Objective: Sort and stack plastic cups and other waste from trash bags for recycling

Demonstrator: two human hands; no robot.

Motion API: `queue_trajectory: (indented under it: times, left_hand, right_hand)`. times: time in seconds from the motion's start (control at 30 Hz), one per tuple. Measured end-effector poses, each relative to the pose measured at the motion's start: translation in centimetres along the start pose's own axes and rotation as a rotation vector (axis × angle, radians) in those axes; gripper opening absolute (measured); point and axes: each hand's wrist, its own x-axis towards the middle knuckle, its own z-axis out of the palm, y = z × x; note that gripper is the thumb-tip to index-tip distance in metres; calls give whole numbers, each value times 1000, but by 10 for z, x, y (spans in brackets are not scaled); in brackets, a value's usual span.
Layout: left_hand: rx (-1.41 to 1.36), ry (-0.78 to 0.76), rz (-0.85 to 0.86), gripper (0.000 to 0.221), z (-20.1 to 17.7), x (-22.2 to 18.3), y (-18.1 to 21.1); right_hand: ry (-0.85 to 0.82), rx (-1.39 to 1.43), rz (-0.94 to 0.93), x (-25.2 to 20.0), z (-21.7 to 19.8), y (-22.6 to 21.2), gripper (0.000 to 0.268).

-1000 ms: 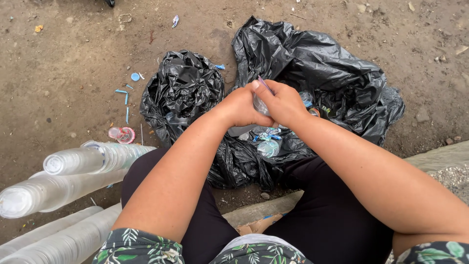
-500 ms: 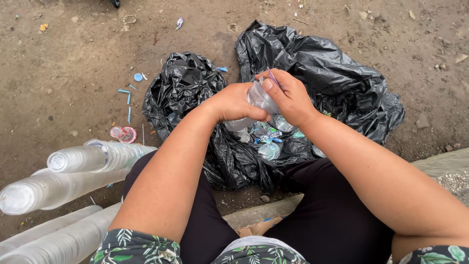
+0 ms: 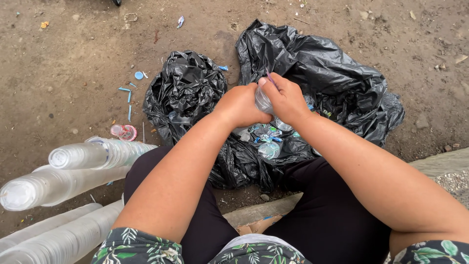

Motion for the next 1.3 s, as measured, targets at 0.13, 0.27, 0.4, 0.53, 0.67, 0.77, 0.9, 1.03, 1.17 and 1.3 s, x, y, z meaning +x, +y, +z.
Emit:
queue_trajectory:
  times: [0.13,0.27,0.4,0.53,0.67,0.77,0.9,1.03,1.17,1.3]
  left_hand:
    - [-77,-57,8,79,-17,-12,9]
    - [-88,-36,36,80,-13,-6,10]
    - [-113,-21,13,79,-7,-5,10]
    - [-126,-1,-54,92,0,3,0]
    - [-176,65,-28,89,9,-1,4]
    - [-94,165,-32,82,18,-8,9]
    - [3,271,-6,81,25,-13,9]
    - [23,413,-28,97,6,-41,17]
    - [15,489,7,93,-24,-91,5]
    - [-129,778,-43,77,-72,-189,-18]
  right_hand:
    - [-140,-9,-47,-7,-11,-21,53]
    - [-64,8,-95,-4,-13,-10,35]
    - [-40,24,-87,-1,-14,0,33]
    - [-98,8,-128,-2,-20,-11,41]
    - [-84,-83,-176,4,-18,10,47]
    - [-87,-174,-17,7,-11,12,61]
    - [-65,-203,90,-15,-11,-35,72]
    - [-23,98,-115,-8,-8,-20,51]
    - [-229,597,-36,-22,-9,-58,72]
    - [-298,643,-58,-34,-13,-88,95]
